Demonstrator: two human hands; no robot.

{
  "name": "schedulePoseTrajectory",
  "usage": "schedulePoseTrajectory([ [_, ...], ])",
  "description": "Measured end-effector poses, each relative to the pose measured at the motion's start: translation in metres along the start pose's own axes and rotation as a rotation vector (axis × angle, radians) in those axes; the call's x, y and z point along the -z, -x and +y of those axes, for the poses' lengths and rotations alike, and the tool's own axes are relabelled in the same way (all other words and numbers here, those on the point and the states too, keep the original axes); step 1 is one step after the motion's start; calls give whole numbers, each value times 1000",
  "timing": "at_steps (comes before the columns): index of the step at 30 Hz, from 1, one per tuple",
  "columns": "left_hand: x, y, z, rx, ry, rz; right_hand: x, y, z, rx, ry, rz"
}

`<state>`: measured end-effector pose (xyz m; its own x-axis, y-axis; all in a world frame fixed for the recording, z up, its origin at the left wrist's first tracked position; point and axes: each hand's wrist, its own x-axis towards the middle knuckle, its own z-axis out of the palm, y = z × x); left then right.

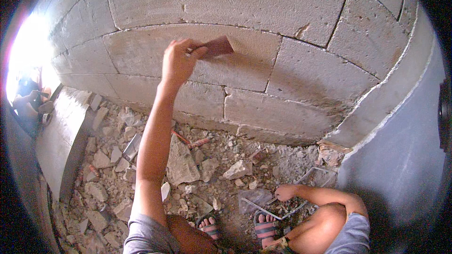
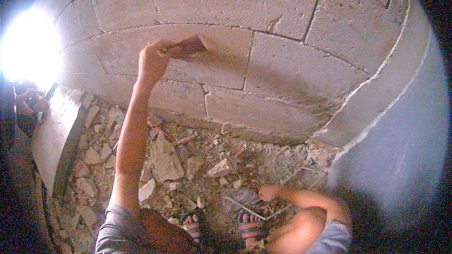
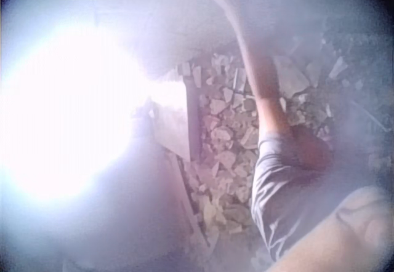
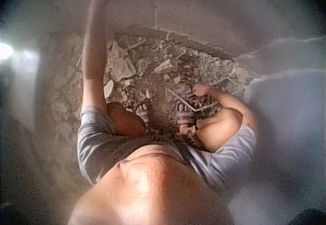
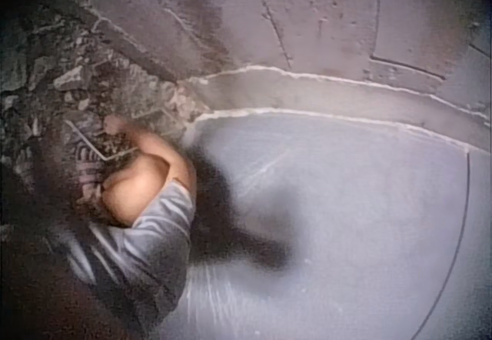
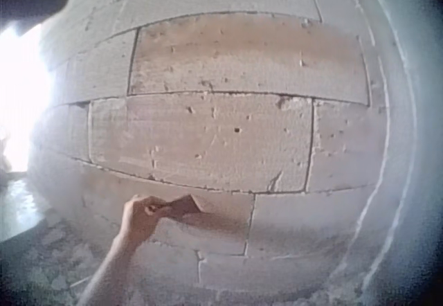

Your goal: The person sands the surface of a block wall using a piece of sandpaper, rubbing it over the mortar joints and the face of the blocks.

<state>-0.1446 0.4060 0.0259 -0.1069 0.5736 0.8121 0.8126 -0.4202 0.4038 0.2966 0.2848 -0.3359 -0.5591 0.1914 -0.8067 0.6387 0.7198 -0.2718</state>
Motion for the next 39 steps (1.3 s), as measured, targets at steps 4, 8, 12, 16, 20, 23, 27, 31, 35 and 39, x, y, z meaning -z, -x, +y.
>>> schedulePoseTrajectory([
  [4,36,-9,28,111,52,48,0,4,-2,-9,-67,-2],
  [8,32,-9,41,63,131,288,0,8,-3,21,-81,40],
  [12,7,-5,34,-215,36,613,9,9,-9,-27,-100,-8],
  [16,-35,3,33,-320,66,514,3,9,-6,-8,-61,63],
  [20,-77,19,42,-365,166,267,6,7,-7,27,-37,36],
  [23,-120,51,41,-610,109,21,6,2,-4,20,-23,18],
  [27,-126,73,65,-672,110,-108,-14,-10,14,86,-15,8],
  [31,-114,60,47,-682,122,14,-16,-7,12,43,-87,111],
  [35,-81,34,40,-559,120,318,-22,-4,11,6,-97,140],
  [39,-54,15,20,-438,-24,442,-27,-4,16,30,-83,86],
])
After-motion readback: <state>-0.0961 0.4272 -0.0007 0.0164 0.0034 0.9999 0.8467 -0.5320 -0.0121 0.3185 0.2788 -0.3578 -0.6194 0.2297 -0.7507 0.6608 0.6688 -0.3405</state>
